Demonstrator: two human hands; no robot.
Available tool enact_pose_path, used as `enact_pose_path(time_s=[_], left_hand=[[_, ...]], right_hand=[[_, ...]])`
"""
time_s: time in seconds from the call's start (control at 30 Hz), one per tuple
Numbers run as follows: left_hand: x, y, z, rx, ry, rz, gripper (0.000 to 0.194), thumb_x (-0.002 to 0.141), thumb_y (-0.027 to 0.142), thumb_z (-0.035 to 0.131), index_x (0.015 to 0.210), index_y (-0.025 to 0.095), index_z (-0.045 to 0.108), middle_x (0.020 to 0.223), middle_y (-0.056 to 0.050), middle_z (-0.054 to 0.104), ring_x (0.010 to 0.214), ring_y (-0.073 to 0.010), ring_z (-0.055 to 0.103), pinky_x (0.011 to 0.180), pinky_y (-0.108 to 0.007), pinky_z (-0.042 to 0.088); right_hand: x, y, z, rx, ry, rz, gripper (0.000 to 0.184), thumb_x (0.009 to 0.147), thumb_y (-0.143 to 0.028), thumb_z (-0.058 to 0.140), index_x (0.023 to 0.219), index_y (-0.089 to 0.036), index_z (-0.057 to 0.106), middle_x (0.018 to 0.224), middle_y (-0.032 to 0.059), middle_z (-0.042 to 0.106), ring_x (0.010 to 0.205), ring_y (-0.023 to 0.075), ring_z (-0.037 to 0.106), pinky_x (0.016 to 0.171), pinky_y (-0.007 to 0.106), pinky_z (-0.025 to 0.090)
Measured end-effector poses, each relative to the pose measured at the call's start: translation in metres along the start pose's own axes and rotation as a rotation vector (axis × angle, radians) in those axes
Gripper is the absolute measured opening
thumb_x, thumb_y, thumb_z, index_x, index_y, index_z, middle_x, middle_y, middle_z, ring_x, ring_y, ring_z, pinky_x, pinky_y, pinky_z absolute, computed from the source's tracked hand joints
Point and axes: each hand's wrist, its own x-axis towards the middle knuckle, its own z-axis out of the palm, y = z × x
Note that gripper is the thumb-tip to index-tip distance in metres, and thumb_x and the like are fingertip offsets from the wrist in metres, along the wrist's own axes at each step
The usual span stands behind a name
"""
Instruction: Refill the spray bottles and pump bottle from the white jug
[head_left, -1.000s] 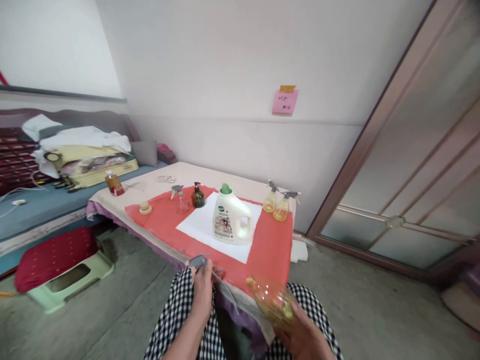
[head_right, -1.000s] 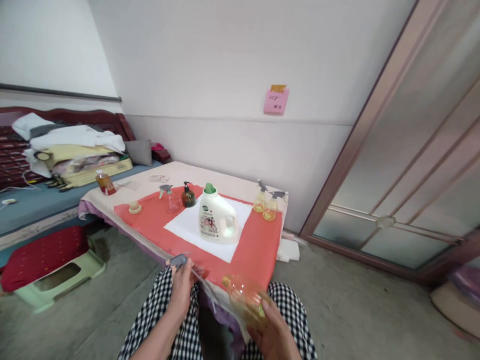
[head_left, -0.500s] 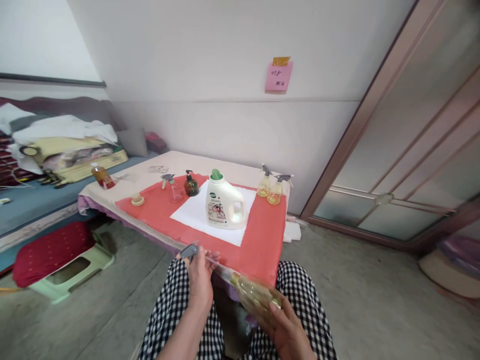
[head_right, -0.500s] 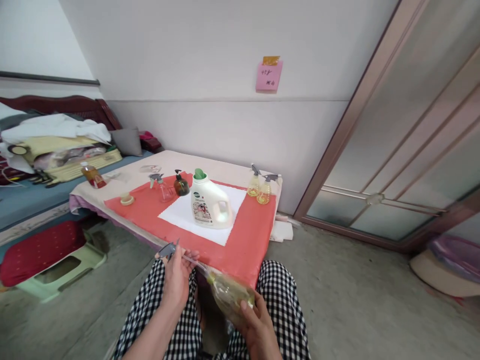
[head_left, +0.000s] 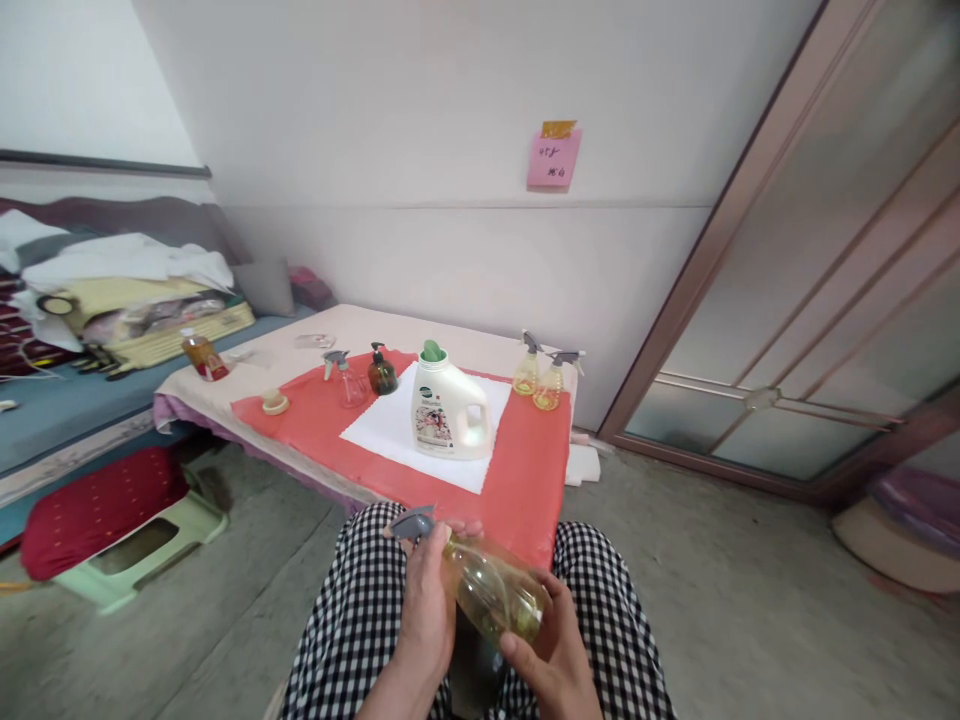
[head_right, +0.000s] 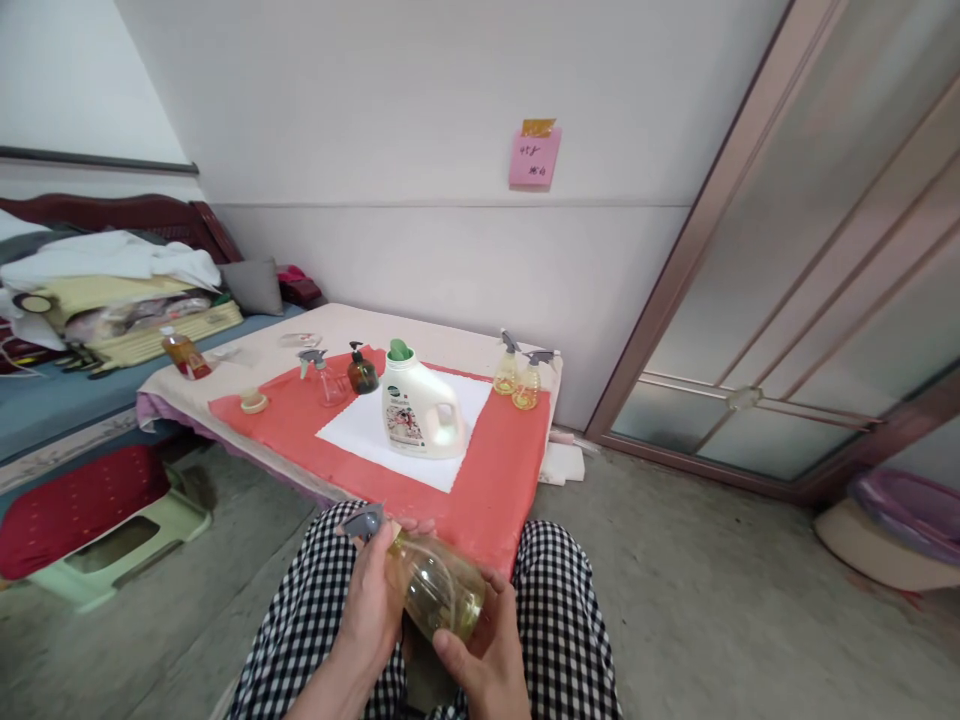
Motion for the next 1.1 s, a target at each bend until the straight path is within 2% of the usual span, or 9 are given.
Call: enact_pose_path(time_s=[0.2,0.27,0.33,0.4,0.5,0.6,0.7,0.87,1.1], left_hand=[[-0.009,0.01,0.005,-0.032,-0.046,-0.043,0.038,0.074,0.052,0.068,0.086,0.016,0.068,0.097,-0.012,0.075,0.096,-0.0281,0.069,0.085,-0.04,0.052],[-0.011,0.015,0.008,-0.014,-0.05,-0.026,0.036,0.074,0.05,0.069,0.084,0.016,0.067,0.096,-0.011,0.075,0.095,-0.0279,0.069,0.084,-0.039,0.052],[-0.013,0.018,0.011,0.016,-0.049,0.005,0.031,0.074,0.047,0.069,0.081,0.017,0.066,0.095,-0.009,0.075,0.092,-0.0262,0.07,0.081,-0.036,0.053],[-0.013,0.019,0.012,0.049,-0.028,0.043,0.027,0.076,0.044,0.068,0.079,0.017,0.064,0.092,-0.007,0.075,0.086,-0.0238,0.07,0.076,-0.034,0.053],[-0.011,0.019,0.009,0.08,0.03,0.097,0.024,0.076,0.042,0.066,0.077,0.018,0.062,0.088,-0.006,0.074,0.077,-0.0215,0.07,0.07,-0.031,0.053],[-0.008,0.021,0.007,0.076,0.089,0.109,0.026,0.075,0.043,0.066,0.077,0.018,0.062,0.086,-0.006,0.074,0.075,-0.0218,0.07,0.068,-0.031,0.053],[-0.008,0.026,0.008,0.074,0.091,0.066,0.028,0.074,0.044,0.068,0.08,0.017,0.063,0.085,-0.007,0.074,0.075,-0.0227,0.071,0.069,-0.032,0.054],[-0.006,0.028,0.007,0.028,0.046,0.017,0.026,0.071,0.041,0.071,0.078,0.017,0.062,0.079,-0.006,0.073,0.075,-0.0229,0.071,0.072,-0.034,0.054],[-0.001,0.021,0.0,0.029,0.003,0.0,0.028,0.073,0.044,0.071,0.077,0.016,0.065,0.074,-0.006,0.072,0.071,-0.0221,0.07,0.071,-0.033,0.055]], right_hand=[[-0.001,-0.003,-0.002,-0.011,-0.035,0.012,0.07,0.052,-0.044,0.089,0.111,-0.035,0.052,0.122,0.0069,0.065,0.114,0.0319,0.061,0.094,0.045,0.051],[0.002,0.001,-0.004,0.001,-0.053,0.158,0.065,0.059,-0.059,0.082,0.112,-0.032,0.056,0.11,0.0086,0.071,0.094,0.0287,0.069,0.071,0.038,0.058],[0.006,0.007,-0.006,0.046,-0.114,0.385,0.069,0.068,-0.079,0.061,0.108,-0.023,0.061,0.086,0.0112,0.074,0.066,0.0227,0.07,0.047,0.028,0.052],[0.009,0.013,-0.006,0.129,-0.196,0.564,0.082,0.072,-0.088,0.04,0.102,-0.015,0.064,0.07,0.0123,0.072,0.051,0.0176,0.066,0.04,0.02,0.045],[0.01,0.016,-0.002,0.213,-0.227,0.6,0.083,0.074,-0.085,0.043,0.115,-0.015,0.061,0.083,0.0145,0.074,0.053,0.0166,0.067,0.04,0.018,0.045],[0.006,0.015,0.003,0.096,-0.131,0.292,0.081,0.066,-0.063,0.076,0.133,-0.029,0.047,0.12,0.0133,0.068,0.064,0.0203,0.07,0.04,0.023,0.046],[0.003,0.011,0.005,0.009,-0.118,0.083,0.09,0.048,-0.042,0.092,0.129,-0.034,0.053,0.137,0.0095,0.057,0.089,0.0302,0.069,0.052,0.031,0.054],[0.006,0.004,0.007,0.133,-0.235,0.309,0.067,0.065,-0.066,0.073,0.12,-0.028,0.065,0.122,0.0121,0.067,0.109,0.0369,0.063,0.08,0.047,0.056],[0.022,0.016,-0.002,0.24,-0.345,0.566,0.076,0.066,-0.077,0.065,0.125,-0.029,0.061,0.108,0.0117,0.072,0.097,0.0332,0.068,0.071,0.042,0.058]])
